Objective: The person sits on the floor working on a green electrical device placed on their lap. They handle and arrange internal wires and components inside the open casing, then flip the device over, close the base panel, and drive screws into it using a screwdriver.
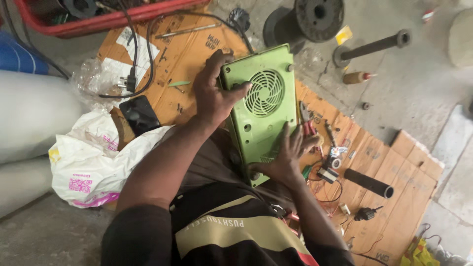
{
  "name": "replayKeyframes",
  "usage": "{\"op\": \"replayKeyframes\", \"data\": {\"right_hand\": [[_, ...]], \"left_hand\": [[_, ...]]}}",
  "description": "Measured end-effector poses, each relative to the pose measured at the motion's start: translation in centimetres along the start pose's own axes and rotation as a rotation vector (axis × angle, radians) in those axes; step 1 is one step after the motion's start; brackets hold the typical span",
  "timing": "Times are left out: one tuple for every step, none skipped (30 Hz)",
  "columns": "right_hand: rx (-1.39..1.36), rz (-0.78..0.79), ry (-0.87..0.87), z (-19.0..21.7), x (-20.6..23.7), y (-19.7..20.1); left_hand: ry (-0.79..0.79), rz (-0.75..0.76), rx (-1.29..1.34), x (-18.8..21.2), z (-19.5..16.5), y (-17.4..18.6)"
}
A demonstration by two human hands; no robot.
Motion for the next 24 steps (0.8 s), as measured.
{"op": "replayKeyframes", "data": {"right_hand": [[0.026, 0.031, -0.058, 0.3, 0.0, -0.1], [0.05, 0.061, -0.115, 0.6, 0.0, -0.1], [0.075, 0.09, -0.174, 0.7, -0.1, 0.0], [0.054, 0.098, -0.196, 1.0, -0.3, 0.3], [0.034, 0.107, -0.22, 1.3, -0.5, 0.7], [0.015, 0.119, -0.246, 1.5, -0.7, 1.1], [-0.011, 0.121, -0.259, 1.6, -1.0, 1.5], [-0.039, 0.125, -0.274, 1.6, -1.2, 1.8], [-0.067, 0.13, -0.289, 1.6, -1.4, 2.1], [-0.076, 0.125, -0.285, 1.5, -1.5, 2.4], [-0.083, 0.123, -0.285, 1.4, -1.6, 2.7], [-0.091, 0.12, -0.285, 1.2, -1.8, 2.9], [-0.141, 0.134, -0.282, 1.1, -1.9, 2.9], [-0.191, 0.15, -0.279, 1.0, -2.0, 2.9], [-0.241, 0.169, -0.276, 1.1, -2.1, 3.0], [-0.261, 0.152, -0.249, 1.1, -2.3, 3.2], [-0.284, 0.136, -0.218, 1.2, -2.5, 3.4], [-0.308, 0.127, -0.191, 1.4, -2.6, 3.6], [-0.437, 0.106, -0.194, 1.5, -2.7, 3.9], [-0.566, 0.081, -0.193, 1.7, -2.8, 4.2], [-0.695, 0.053, -0.192, 1.9, -2.8, 4.6], [-0.741, 0.049, -0.189, 1.9, -2.8, 4.7], [-0.788, 0.043, -0.183, 2.0, -2.8, 4.9], [-0.837, 0.038, -0.179, 2.0, -2.8, 5.0]], "left_hand": [[-0.012, -0.01, -0.028, -0.2, -0.3, -0.2], [0.027, 0.017, -0.031, -0.3, -0.2, -0.7], [0.066, 0.044, -0.033, -0.5, -0.2, -1.4], [0.102, 0.071, -0.035, -0.8, -0.2, -2.1], [0.079, 0.086, -0.026, -1.1, -0.6, -2.9], [0.061, 0.102, -0.016, -1.4, -1.0, -3.8], [0.047, 0.12, -0.006, -1.7, -1.3, -4.8], [0.046, 0.154, 0.013, -1.8, -1.4, -5.8], [0.044, 0.19, 0.032, -1.9, -1.5, -6.8], [0.046, 0.229, 0.05, -2.0, -1.5, -7.8], [0.038, 0.251, 0.044, -2.0, -1.5, -8.6], [0.031, 0.273, 0.037, -2.0, -1.5, -9.4], [0.02, 0.295, 0.03, -2.0, -1.5, -10.0], [0.031, 0.314, 0.018, -2.0, -1.4, -10.6], [0.046, 0.333, 0.004, -1.9, -1.2, -11.1], [0.058, 0.349, -0.011, -1.8, -1.1, -11.5], [0.077, 0.363, -0.019, -1.7, -0.9, -11.9], [0.102, 0.381, -0.029, -1.5, -0.7, -12.2], [0.13, 0.399, -0.039, -1.3, -0.4, -12.5], [0.114, 0.394, -0.029, -1.4, -0.6, -12.6], [0.096, 0.388, -0.019, -1.5, -0.7, -12.7], [0.079, 0.385, -0.007, -1.5, -0.8, -12.8], [0.099, 0.393, -0.011, -1.4, -0.6, -12.9], [0.121, 0.404, -0.016, -1.3, -0.3, -13.0]]}}
Point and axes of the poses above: each hand's wrist, its own x-axis away from the middle knuckle, its own y-axis out of the back of the hand, z = x × y, the point moved 9 cm from there along -x, towards the middle knuckle, and after that the axes turned 12 degrees about -z, right-handed, at the moved point
